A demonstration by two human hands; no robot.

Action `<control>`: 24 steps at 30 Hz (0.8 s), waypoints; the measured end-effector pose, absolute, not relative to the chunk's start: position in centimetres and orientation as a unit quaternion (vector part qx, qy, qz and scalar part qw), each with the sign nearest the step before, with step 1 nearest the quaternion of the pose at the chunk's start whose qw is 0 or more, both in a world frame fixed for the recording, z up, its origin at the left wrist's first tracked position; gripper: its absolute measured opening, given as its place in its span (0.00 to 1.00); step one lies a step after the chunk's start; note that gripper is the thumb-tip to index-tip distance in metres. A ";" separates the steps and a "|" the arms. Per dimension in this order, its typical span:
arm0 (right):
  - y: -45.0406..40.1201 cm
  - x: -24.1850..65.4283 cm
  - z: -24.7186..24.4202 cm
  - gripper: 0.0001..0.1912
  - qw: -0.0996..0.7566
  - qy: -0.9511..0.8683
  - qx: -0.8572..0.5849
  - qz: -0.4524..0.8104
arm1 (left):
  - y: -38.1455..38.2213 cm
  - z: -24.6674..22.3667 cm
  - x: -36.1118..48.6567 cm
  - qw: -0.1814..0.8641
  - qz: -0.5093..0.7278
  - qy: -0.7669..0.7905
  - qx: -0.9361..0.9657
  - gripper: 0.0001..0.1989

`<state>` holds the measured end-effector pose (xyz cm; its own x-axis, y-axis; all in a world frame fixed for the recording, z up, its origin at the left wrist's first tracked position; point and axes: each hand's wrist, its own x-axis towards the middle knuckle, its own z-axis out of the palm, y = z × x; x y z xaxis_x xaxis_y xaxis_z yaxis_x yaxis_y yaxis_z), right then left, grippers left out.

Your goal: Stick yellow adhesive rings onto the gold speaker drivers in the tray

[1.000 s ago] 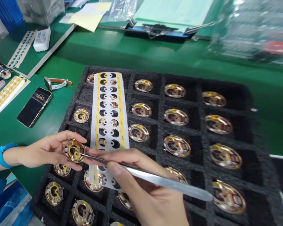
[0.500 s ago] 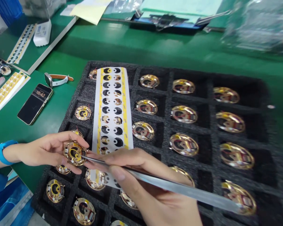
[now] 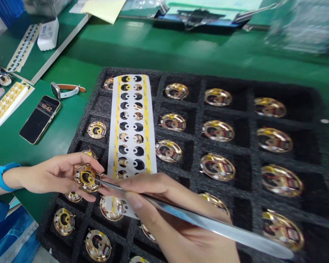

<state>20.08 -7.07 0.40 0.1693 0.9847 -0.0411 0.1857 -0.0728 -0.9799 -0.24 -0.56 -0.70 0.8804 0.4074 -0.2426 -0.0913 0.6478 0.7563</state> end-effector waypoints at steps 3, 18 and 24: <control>-6.7 20.8 -0.2 0.04 0.471 -0.554 -0.555 0.404 | -0.6 -0.8 -0.3 0.886 0.137 0.206 0.392 0.17; -6.5 21.3 -0.6 0.08 0.469 -0.607 -0.509 0.392 | -0.7 -0.9 -0.4 0.881 0.143 0.227 0.390 0.16; -6.6 21.2 -0.8 0.10 0.469 -0.612 -0.500 0.395 | -0.7 -0.8 -0.3 0.885 0.145 0.220 0.385 0.16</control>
<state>21.21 -6.57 -0.76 -0.0613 0.9820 0.1786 0.2416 0.1882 -0.9519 -0.28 -0.70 -0.78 0.8615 0.4252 -0.2776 -0.0865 0.6616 0.7448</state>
